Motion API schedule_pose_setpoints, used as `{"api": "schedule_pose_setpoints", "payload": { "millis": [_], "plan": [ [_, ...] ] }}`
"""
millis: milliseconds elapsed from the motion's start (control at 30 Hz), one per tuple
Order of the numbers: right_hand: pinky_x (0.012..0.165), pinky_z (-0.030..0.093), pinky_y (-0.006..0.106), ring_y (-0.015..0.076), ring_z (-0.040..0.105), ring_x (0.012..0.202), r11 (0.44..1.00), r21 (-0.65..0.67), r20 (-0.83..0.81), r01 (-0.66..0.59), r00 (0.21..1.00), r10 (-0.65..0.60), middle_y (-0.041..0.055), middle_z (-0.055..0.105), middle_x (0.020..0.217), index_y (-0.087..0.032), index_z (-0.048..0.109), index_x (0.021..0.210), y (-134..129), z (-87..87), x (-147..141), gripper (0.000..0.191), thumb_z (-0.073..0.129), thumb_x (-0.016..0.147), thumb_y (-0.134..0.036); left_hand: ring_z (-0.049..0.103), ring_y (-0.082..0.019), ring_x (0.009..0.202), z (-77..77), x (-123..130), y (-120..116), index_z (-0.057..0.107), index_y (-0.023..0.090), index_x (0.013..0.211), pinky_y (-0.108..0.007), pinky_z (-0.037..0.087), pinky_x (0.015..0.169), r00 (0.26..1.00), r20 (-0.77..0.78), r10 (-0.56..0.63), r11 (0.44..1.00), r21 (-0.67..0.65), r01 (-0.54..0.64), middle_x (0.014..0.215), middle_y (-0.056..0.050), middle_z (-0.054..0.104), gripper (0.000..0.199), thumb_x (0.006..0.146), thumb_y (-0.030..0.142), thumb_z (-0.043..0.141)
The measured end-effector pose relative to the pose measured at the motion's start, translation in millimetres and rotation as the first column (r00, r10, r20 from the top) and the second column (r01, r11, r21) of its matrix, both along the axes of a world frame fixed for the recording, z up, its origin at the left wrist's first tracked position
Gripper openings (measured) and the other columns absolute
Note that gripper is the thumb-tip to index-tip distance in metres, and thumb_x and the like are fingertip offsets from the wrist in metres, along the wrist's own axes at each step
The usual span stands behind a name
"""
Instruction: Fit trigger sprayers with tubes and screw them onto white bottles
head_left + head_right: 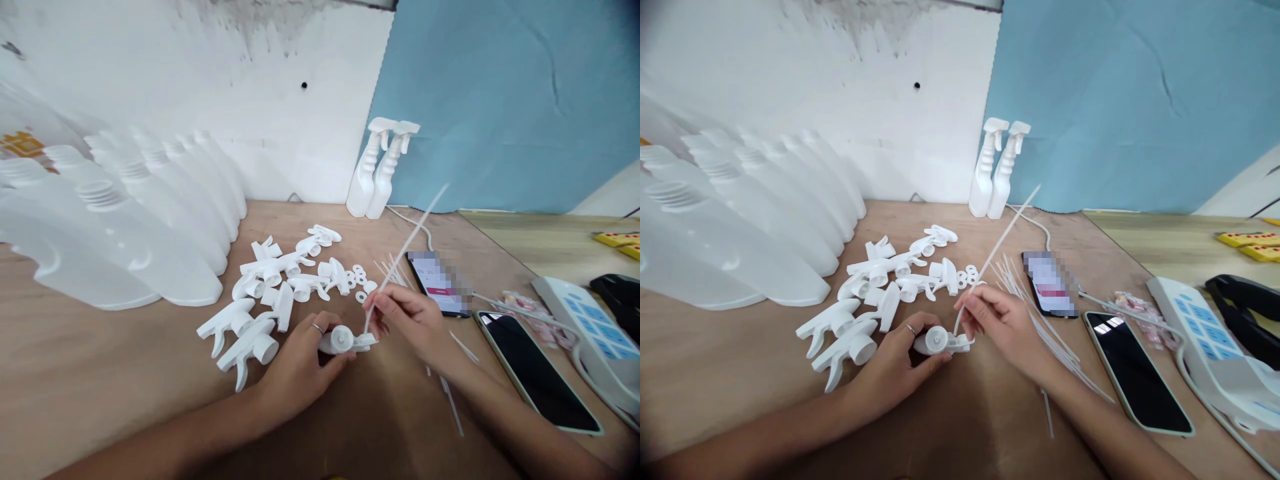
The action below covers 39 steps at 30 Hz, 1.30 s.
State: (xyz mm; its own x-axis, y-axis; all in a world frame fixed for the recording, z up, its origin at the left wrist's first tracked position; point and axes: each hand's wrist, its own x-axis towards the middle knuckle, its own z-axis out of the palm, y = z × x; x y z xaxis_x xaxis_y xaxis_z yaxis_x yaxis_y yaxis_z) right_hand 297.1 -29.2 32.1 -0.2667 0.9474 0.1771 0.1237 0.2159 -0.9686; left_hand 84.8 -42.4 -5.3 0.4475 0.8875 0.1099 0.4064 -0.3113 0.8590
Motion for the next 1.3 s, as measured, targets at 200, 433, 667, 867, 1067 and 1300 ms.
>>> {"api": "schedule_pose_setpoints", "payload": {
  "millis": [200,433,667,867,1067,1300],
  "plan": [
    [0.070,0.048,0.028,0.0136,0.063,0.074,0.940,0.339,0.251,-0.033,0.966,-0.057,0.0002,0.068,0.083,-0.024,0.067,0.097,-15,1.8,-6,0.007,0.059,0.096,-0.023,0.057,-0.018,0.101,0.4,0,0,0.054,0.026,0.113,-0.032,0.043,0.088,1.000,0.012,-0.019,1.000,-0.012,0.019,0.109,0.001,0.062,0.028,0.088,0.029,0.067],
    [0.067,0.046,0.027,0.0141,0.061,0.072,0.920,0.352,0.396,-0.171,0.918,0.019,0.0009,0.067,0.079,-0.020,0.063,0.089,-15,-2.5,-12,0.012,0.054,0.097,-0.018,0.057,-0.019,0.098,1.2,0,0,0.057,0.024,0.107,-0.033,0.044,0.087,0.999,-0.007,-0.039,0.999,0.009,0.039,0.105,0.000,0.062,0.024,0.086,0.030,0.068],
    [0.071,0.047,0.032,0.0179,0.063,0.078,0.920,0.380,0.330,-0.091,0.943,-0.043,0.0032,0.067,0.084,-0.022,0.063,0.094,-17,-3.4,-10,0.012,0.051,0.098,-0.021,0.056,-0.021,0.101,2.9,0,0,0.059,0.022,0.109,-0.035,0.044,0.089,0.999,-0.019,-0.042,0.999,0.015,0.043,0.107,-0.003,0.061,0.023,0.089,0.030,0.067],
    [0.071,0.049,0.032,0.0182,0.064,0.078,0.894,0.432,0.354,-0.117,0.934,-0.049,0.0037,0.065,0.085,-0.024,0.059,0.097,-16,-8.5,-12,0.013,0.047,0.099,-0.019,0.056,-0.021,0.101,2.9,-1,0,0.060,0.023,0.109,-0.035,0.044,0.089,0.999,-0.012,-0.052,0.998,0.023,0.052,0.106,-0.003,0.061,0.022,0.090,0.032,0.066],
    [0.069,0.048,0.031,0.0177,0.063,0.076,0.897,0.422,0.384,-0.130,0.922,-0.047,0.0034,0.065,0.084,-0.023,0.057,0.094,-14,-10.2,-15,0.014,0.045,0.099,-0.019,0.057,-0.019,0.104,5.8,-2,2,0.062,0.024,0.110,-0.033,0.044,0.092,0.997,0.029,-0.075,0.997,0.030,0.074,0.107,-0.001,0.063,0.022,0.090,0.030,0.067],
    [0.066,0.045,0.031,0.0171,0.059,0.073,0.898,0.423,0.377,-0.119,0.925,-0.056,0.0026,0.062,0.081,-0.023,0.054,0.091,-13,-10.6,-17,0.014,0.043,0.099,-0.019,0.057,-0.018,0.104,5.2,-1,1,0.065,0.027,0.108,-0.032,0.044,0.094,0.992,0.087,-0.097,0.994,0.062,0.092,0.106,0.002,0.065,0.019,0.089,0.027,0.069]
  ]
}}
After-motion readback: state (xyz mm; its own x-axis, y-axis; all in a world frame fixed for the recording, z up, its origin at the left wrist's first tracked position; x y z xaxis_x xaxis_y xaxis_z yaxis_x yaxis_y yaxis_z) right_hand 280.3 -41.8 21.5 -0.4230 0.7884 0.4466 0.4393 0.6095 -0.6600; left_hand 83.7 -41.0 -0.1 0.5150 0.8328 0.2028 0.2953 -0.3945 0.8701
